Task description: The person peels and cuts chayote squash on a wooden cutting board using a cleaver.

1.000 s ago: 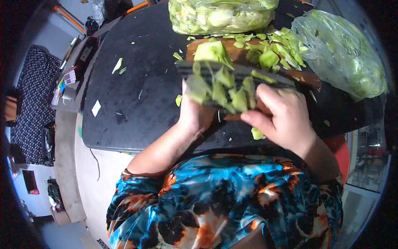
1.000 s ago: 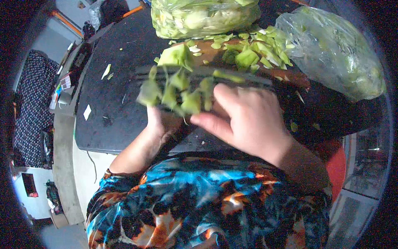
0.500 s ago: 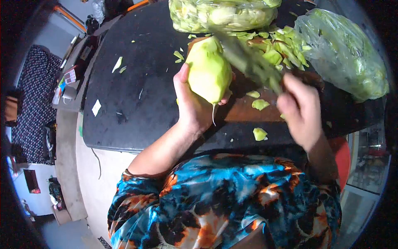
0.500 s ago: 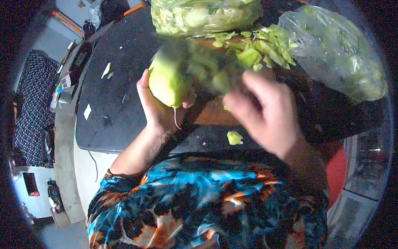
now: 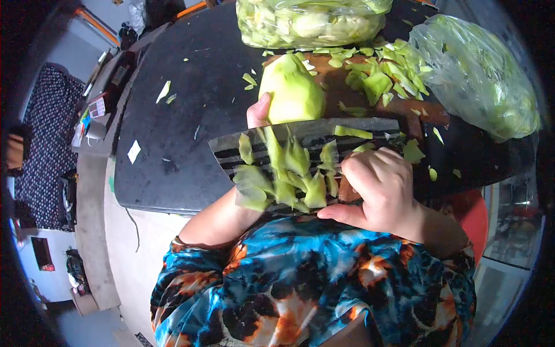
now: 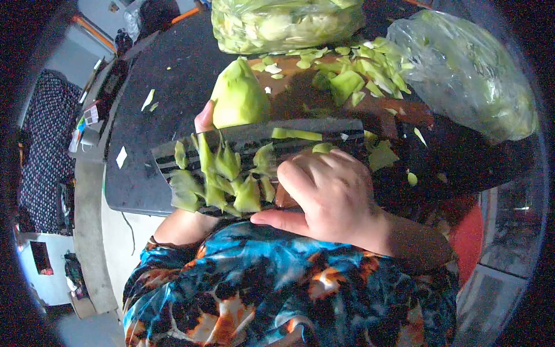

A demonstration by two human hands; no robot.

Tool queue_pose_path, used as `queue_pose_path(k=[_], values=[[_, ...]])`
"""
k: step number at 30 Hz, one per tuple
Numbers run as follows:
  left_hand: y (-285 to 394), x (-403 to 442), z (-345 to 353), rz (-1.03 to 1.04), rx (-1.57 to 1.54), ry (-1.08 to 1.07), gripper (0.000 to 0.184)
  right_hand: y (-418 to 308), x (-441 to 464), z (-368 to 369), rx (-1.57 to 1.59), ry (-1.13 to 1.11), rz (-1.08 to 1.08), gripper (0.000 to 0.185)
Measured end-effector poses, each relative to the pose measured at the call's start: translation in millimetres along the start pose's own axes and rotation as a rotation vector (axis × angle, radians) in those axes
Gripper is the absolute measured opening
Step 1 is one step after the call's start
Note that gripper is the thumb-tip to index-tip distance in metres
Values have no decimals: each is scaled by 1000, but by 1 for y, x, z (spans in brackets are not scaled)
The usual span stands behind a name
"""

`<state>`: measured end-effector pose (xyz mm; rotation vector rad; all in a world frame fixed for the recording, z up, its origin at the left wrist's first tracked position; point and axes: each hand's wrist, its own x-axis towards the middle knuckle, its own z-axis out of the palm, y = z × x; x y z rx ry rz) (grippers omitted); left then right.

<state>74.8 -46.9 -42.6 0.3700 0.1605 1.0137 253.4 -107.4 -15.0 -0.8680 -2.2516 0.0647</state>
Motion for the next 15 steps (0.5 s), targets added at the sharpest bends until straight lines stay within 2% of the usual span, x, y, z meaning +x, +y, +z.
queue_pose_path(k=[2, 3, 4, 5, 6, 7, 9, 13, 15], values=[[-5, -3, -17, 72, -24, 230, 60, 4, 2, 0, -69, -25, 41, 46], [-13, -3, 3, 176, 27, 320, 59, 10, 3, 2, -126, -48, 86, 46], [-20, -3, 23, 274, 86, 415, 59, 23, 10, 5, -9, 16, 231, 45], [-11, -7, -5, 189, 234, 16, 61, 39, 19, 3, -12, 103, 377, 43], [-14, -7, 6, 177, 245, 89, 64, 64, 24, 5, 14, 124, 548, 41], [-16, -8, 18, 168, 258, 160, 66, 83, 26, 2, 17, 161, 604, 40], [-10, -5, 11, 115, 132, 145, 64, 93, 26, -2, 139, 273, 586, 42], [-5, 1, -11, 48, -86, 102, 67, 62, 25, -15, 302, 251, 525, 39], [-3, 3, -15, 19, -48, 6, 67, 45, 24, -20, 310, 206, 462, 38]])
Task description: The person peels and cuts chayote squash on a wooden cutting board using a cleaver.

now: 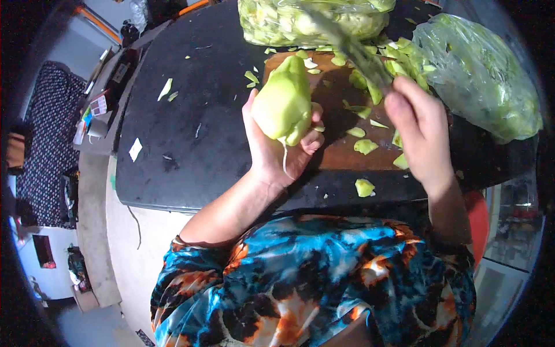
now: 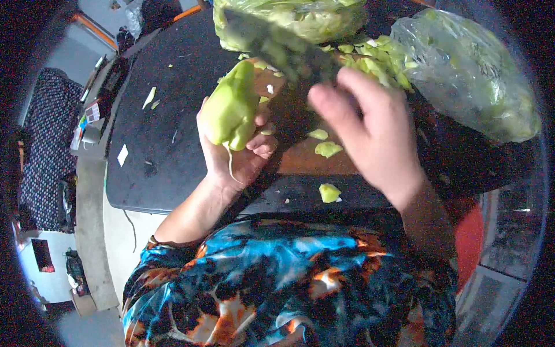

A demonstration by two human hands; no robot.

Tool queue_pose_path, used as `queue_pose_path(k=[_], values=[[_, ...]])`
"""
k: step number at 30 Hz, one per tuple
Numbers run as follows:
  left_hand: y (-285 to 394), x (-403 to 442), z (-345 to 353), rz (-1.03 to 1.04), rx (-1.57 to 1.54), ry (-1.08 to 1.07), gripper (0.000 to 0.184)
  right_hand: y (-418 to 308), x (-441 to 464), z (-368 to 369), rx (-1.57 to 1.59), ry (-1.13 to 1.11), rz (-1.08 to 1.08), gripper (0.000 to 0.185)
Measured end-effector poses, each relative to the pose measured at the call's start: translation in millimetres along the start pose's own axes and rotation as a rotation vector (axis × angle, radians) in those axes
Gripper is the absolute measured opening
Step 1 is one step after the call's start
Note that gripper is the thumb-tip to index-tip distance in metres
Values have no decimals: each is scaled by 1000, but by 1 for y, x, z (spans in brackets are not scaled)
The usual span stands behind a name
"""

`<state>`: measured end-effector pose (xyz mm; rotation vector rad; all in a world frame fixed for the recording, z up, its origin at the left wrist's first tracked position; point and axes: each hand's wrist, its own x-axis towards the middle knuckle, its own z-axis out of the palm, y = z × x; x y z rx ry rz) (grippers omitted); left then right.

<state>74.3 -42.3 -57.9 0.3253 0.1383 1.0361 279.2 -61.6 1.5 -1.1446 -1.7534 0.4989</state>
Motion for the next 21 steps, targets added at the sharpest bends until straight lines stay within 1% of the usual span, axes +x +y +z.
queue_pose_path(k=[1, 4, 5, 6, 7, 8, 10, 12, 14, 15, 16, 17, 18, 19, 20, 21], values=[[0, 1, 0, -19, 18, -50, 67, -8, -6, -1, -35, -44, -26, 38], [-7, -3, 16, 39, 31, 277, 66, -23, -23, -2, -142, -181, -97, 42], [-10, -9, 7, 55, -53, 229, 66, -26, -26, -2, -198, -207, -184, 43], [-7, -6, 3, 38, -54, 185, 66, -28, -29, -2, -255, -232, -270, 44], [-4, -2, 3, 21, -54, 141, 67, -27, -34, 0, -255, -250, -288, 46], [1, -3, 8, -56, 6, 86, 67, -22, -39, 3, -255, -252, -344, 51], [-1, -5, 16, -42, 47, 73, 64, -20, -40, 7, -256, -222, -406, 50], [-3, -10, 24, -31, 105, 196, 62, -20, -40, 7, -302, -244, -376, 49], [-3, -9, 6, -43, -54, 126, 60, -18, -38, 8, -364, -233, -349, 48], [-13, -12, -10, 43, 86, 309, 61, -14, -34, 9, -405, -209, -334, 47], [-14, -17, 18, 2, -135, 276, 63, -8, -29, 9, -446, -185, -318, 46], [-9, -12, 10, -46, -27, 147, 64, 2, -21, 10, -452, -144, -233, 46], [-4, -8, 2, -94, 81, 18, 64, 13, -9, 8, -453, -107, -97, 44], [-9, -6, 15, -25, 177, 119, 64, 26, 8, 4, -456, -22, -14, 42], [-10, -8, 15, -21, 191, 103, 64, 45, 20, -1, -525, 1, 125, 42], [-11, -8, 17, -16, 209, 79, 63, 53, 27, -6, -518, 76, 82, 45]])
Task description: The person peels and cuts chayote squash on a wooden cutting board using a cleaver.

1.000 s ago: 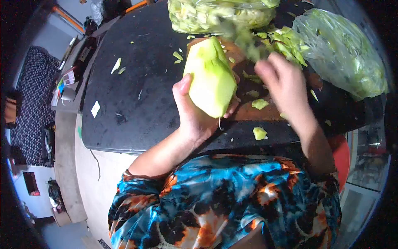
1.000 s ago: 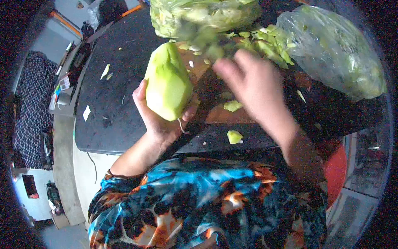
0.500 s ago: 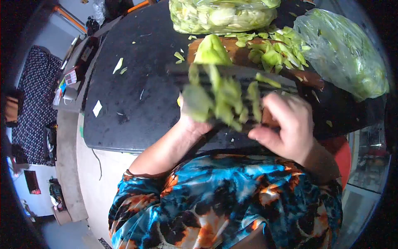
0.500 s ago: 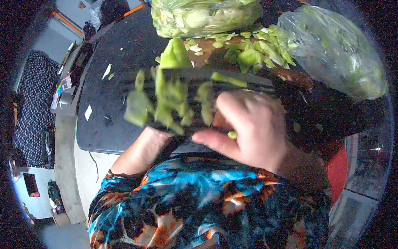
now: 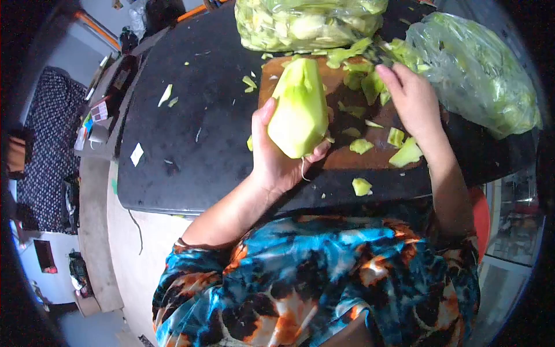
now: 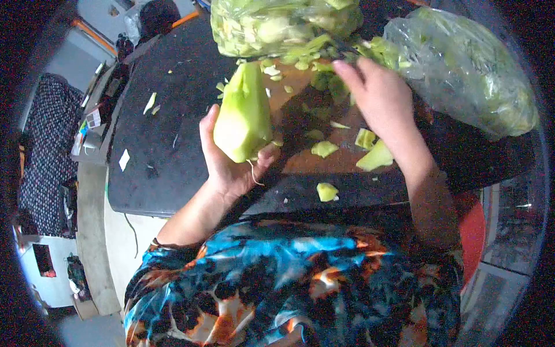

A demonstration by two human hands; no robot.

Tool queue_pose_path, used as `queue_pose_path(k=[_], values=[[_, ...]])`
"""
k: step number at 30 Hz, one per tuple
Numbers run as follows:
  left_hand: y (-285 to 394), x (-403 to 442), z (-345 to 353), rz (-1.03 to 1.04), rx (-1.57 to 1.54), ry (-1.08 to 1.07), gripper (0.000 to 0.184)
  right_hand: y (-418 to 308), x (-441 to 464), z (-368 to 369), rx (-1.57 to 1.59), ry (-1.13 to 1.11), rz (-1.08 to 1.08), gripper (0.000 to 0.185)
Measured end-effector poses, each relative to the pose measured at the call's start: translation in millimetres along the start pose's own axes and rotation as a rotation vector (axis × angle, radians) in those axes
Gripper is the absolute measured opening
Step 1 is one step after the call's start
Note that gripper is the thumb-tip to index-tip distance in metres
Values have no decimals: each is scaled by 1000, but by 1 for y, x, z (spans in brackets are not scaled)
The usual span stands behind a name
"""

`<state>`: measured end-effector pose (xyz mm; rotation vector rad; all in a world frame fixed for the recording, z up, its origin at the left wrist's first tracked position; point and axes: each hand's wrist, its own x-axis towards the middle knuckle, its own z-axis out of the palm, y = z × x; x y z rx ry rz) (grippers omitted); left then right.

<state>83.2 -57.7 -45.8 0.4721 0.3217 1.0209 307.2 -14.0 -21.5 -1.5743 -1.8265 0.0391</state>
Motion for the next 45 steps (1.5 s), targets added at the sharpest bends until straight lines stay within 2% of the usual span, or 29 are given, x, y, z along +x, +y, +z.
queue_pose_path(k=[1, 3, 5, 7, 8, 9, 11, 12, 14, 17, 19, 20, 21, 22, 23, 24, 25, 27, 29, 32, 33, 35, 37, 39, 40, 41, 44, 45], values=[[2, 2, 1, 15, 16, -25, 63, 5, 1, -5, -5, -17, 68, 43], [6, 8, -1, 10, -15, 24, 65, -1, -11, -12, 151, 5, 11, 42], [2, 5, -3, 8, -17, 101, 65, -26, -28, -27, 274, -149, -31, 41], [-1, 3, 3, 33, 29, 169, 63, -48, -45, -37, 310, -240, -166, 42], [-5, 1, -9, 43, -46, 22, 60, -55, -51, -39, 309, -270, -247, 42], [-10, -4, -7, 54, 55, 202, 51, -59, -56, -40, 304, -298, -331, 43], [-16, -2, -42, -109, 189, 123, 44, -64, -61, -42, 211, -283, -422, 45], [-11, -8, -22, -80, 304, 184, 41, -65, -61, -42, 203, -278, -415, 46], [-8, -8, -37, -70, 15, -189, 41, -65, -61, -44, 180, -288, -418, 46], [-11, -5, -36, -87, 164, 163, 44, -64, -65, -50, 143, -321, -429, 45], [-3, 0, -36, -142, -116, 142, 45, -65, -65, -49, 109, -317, -440, 45], [-11, -1, -36, -57, -49, 278, 48, -65, -64, -47, 86, -298, -446, 45], [-14, -3, -21, 16, 75, 277, 50, -64, -63, -45, 62, -276, -452, 46], [-18, -5, -7, 90, 200, 286, 52, -58, -61, -36, 50, -235, -435, 46], [-14, 0, 9, 131, 110, 285, 54, -52, -55, -31, 43, -201, -401, 44], [-6, 0, -9, 53, 205, 39, 57, -44, -50, -23, -6, -138, -384, 44], [-6, 3, 12, 113, 316, 218, 57, -35, -44, -15, -54, -75, -367, 43], [-4, 0, 4, 47, 309, 44, 56, -17, -23, -5, -199, -42, -138, 44], [-5, 1, -2, 25, 327, 61, 58, 15, -3, 2, -179, 56, -4, 44], [-4, 4, 2, 59, 352, 118, 59, 13, 1, -16, -62, -29, 111, 41], [-5, 4, 4, 74, 360, 145, 60, 9, -4, -19, 29, -33, 78, 38], [-5, 4, 3, 104, 365, 61, 52, -4, -20, -24, 214, -40, 11, 30], [-7, 1, 0, 143, 356, 22, 48, -25, -31, -43, 238, -256, -69, 36], [-14, -2, -5, 184, 332, 24, 45, -42, -45, -49, 304, -279, -319, 39], [-14, -1, -13, 163, 387, 51, 40, -47, -50, -52, 274, -324, -359, 41], [-18, -6, -33, 39, 322, 183, 37, -50, -53, -55, 242, -368, -401, 44], [-16, -13, -30, 35, 518, 149, 37, -54, -57, -52, 169, -335, -445, 40], [-14, -10, -21, 67, 460, 99, 38, -53, -55, -52, 146, -335, -430, 38]])
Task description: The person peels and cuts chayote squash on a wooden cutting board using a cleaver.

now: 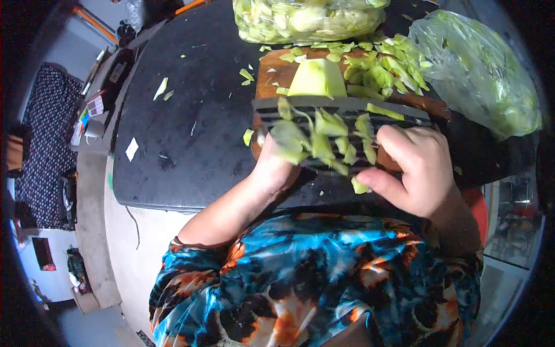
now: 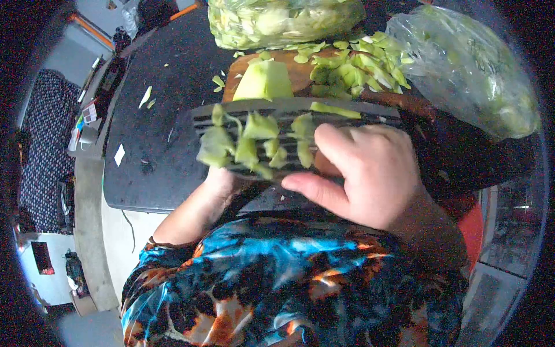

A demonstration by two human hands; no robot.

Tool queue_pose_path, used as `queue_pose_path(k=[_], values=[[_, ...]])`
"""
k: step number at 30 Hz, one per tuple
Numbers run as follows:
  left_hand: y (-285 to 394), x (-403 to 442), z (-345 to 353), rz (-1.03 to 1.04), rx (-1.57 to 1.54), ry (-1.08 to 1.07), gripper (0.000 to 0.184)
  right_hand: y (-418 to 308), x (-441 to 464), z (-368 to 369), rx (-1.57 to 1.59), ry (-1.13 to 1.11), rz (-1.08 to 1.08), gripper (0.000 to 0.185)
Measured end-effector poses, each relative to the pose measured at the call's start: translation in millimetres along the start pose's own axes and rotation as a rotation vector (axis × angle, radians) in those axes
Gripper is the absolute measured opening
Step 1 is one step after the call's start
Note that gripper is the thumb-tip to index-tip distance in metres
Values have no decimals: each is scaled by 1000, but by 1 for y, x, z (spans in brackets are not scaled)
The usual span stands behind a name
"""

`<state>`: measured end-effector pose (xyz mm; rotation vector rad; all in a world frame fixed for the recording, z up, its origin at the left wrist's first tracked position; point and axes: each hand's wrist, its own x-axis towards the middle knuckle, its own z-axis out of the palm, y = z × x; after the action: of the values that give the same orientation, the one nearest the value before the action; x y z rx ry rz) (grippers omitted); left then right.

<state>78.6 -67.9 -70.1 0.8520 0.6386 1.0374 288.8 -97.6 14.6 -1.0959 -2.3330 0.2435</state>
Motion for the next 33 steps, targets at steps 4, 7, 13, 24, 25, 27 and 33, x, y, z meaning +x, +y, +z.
queue_pose_path(k=[4, 7, 13, 24, 25, 27, 33], values=[[10, 5, 17, 91, -19, -68, 54, 23, 11, 11, -171, 123, 87, 42], [19, 4, 23, 55, 75, -65, 63, 78, 30, 17, -235, 249, 451, 46], [19, 12, 25, 101, 46, -36, 64, 122, 17, -15, 35, 263, 588, 50], [21, 19, 1, -126, -646, -319, 75, 20, -16, -20, 508, 186, 324, 25], [19, 20, -2, -127, -669, -366, 76, 13, -17, -17, 440, 156, 278, 25], [21, 15, 7, -126, -577, -148, 75, -1, -17, -12, 389, 91, 247, 31], [24, 14, 7, -170, -527, -89, 68, -15, -18, 17, 146, 98, -24, 45]])
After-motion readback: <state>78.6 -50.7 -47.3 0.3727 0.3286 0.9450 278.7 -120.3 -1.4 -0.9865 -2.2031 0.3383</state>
